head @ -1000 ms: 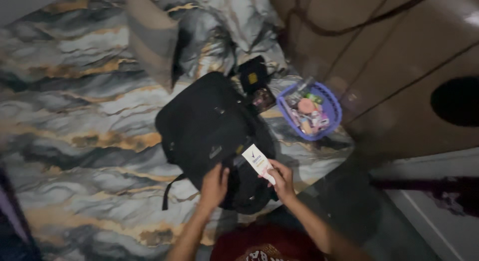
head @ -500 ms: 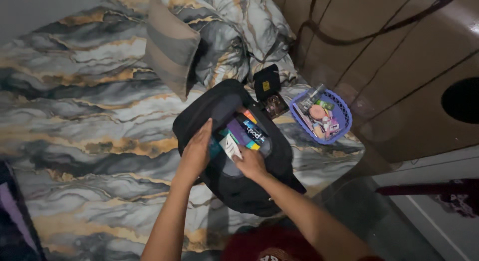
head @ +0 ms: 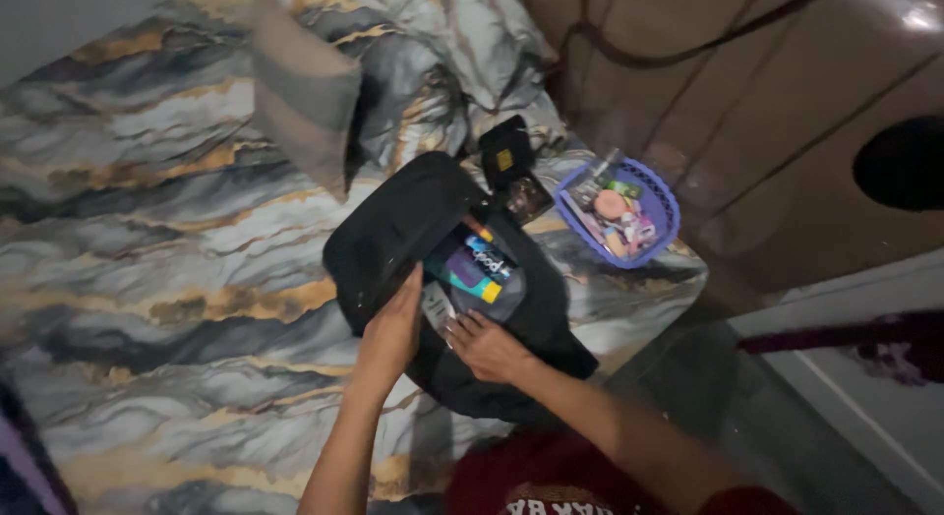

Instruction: The person packs a black backpack on a bed. They place small items from a blue basket and a wallet into the bag, zip compartments, take out and fold a white shirt and purple clothing, then place a phone, charger cable, and other small items into the backpack pockets and zip them closed.

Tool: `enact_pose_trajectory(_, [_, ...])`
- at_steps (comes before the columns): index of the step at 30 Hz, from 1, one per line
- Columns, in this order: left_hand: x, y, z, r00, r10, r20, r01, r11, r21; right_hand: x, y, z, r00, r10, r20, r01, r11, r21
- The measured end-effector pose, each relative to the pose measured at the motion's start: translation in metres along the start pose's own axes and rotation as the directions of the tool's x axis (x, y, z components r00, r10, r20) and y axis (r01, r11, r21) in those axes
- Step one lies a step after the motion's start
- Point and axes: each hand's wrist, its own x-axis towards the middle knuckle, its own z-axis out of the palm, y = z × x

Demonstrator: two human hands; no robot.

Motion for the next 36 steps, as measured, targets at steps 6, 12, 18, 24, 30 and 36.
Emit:
enact_pose_trajectory(6, [-0.021,0.019,0.031,0.996,-0.086,0.019,0.084,0.993,0.088,-0.004,0.017,-0.001,0.999,0.041,-0.012,-0.039,0.991,0.127])
enact_pose_trajectory(12, [-0.015,0.082,0.103,0.935,-0.220,0.279,0.290,0.927,-0.240,-0.069,0.067,-0.044,0.809,0.373,-0.455,-0.187,0.897,0.402])
enact_pose_trajectory(18, [0.068,0.136,0.169,0.911,-0.030,0.412,0.180,0.927,-0.329,-0.133,0.156,-0.067,0.695,0.647,-0.313,-0.560,0.760,0.329])
enact_pose_trajectory(24, [0.174,0.148,0.254,0.878,-0.187,0.440,0.368,0.852,-0.373,-0.190,0.222,-0.032,0.580,0.790,-0.199,-0.682,0.605,0.412])
enact_pose_trajectory(30, [0.249,0.116,0.374,0.923,-0.176,0.341,0.354,0.733,-0.580,-0.212,0.284,0.033,0.461,0.886,-0.049,-0.732,0.410,0.545])
enact_pose_trajectory(36, [0.301,0.093,0.485,0.755,-0.299,0.584,0.653,0.253,-0.714,-0.226,0.326,0.100,0.195,0.910,0.367,-0.792,-0.075,0.606])
